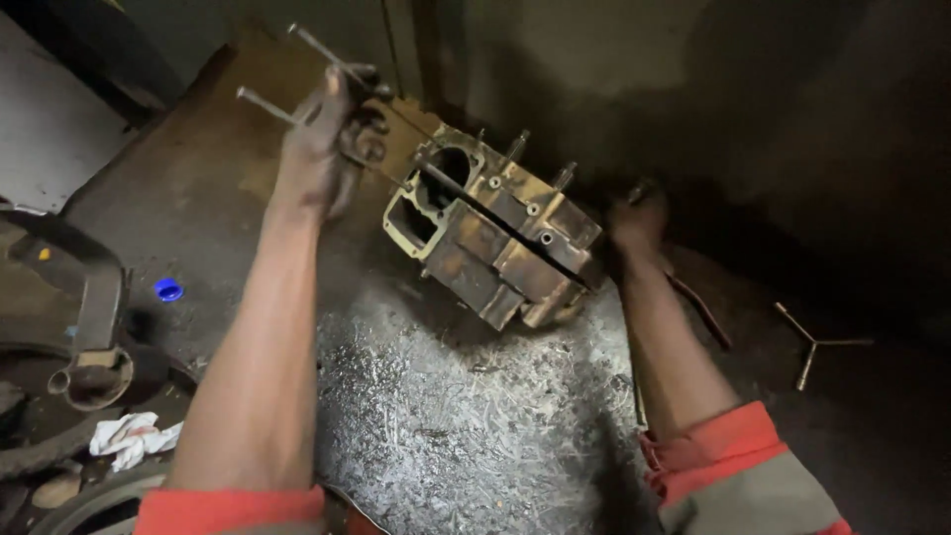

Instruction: Disassembling and inspecting motorcycle engine crankcase components and gear assemblies on a workbench.

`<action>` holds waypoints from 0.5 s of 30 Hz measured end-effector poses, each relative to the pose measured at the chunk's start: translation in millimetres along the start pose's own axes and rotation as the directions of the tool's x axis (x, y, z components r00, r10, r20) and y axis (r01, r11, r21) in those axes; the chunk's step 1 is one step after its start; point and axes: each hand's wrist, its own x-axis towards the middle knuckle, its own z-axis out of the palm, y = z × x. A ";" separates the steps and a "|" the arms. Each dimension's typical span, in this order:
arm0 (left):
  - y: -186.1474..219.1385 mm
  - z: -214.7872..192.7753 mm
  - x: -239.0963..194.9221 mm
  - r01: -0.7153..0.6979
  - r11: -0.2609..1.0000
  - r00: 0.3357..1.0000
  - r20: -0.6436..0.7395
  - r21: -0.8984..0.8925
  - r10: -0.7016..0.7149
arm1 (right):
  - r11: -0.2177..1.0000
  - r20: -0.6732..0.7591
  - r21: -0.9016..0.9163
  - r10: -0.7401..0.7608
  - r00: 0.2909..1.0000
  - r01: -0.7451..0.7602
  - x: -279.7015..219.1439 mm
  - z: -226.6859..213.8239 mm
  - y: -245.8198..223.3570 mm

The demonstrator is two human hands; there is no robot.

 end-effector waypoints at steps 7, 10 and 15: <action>-26.4 5.2 38.5 -0.044 0.990 0.947 -0.321 -0.132 -0.001 | 0.901 -0.074 0.000 -0.433 0.898 0.434 -44.6 -26.5 -39.3; -14.1 6.6 36.5 0.004 0.969 0.962 -0.262 -0.246 -0.071 | 0.929 -0.037 0.072 -0.362 0.931 0.364 -66.2 -24.9 -38.7; -30.5 16.2 59.6 0.032 0.991 0.983 -0.176 -0.131 -0.055 | 0.945 -0.180 -0.011 -0.325 0.929 0.328 -87.2 -32.1 -19.7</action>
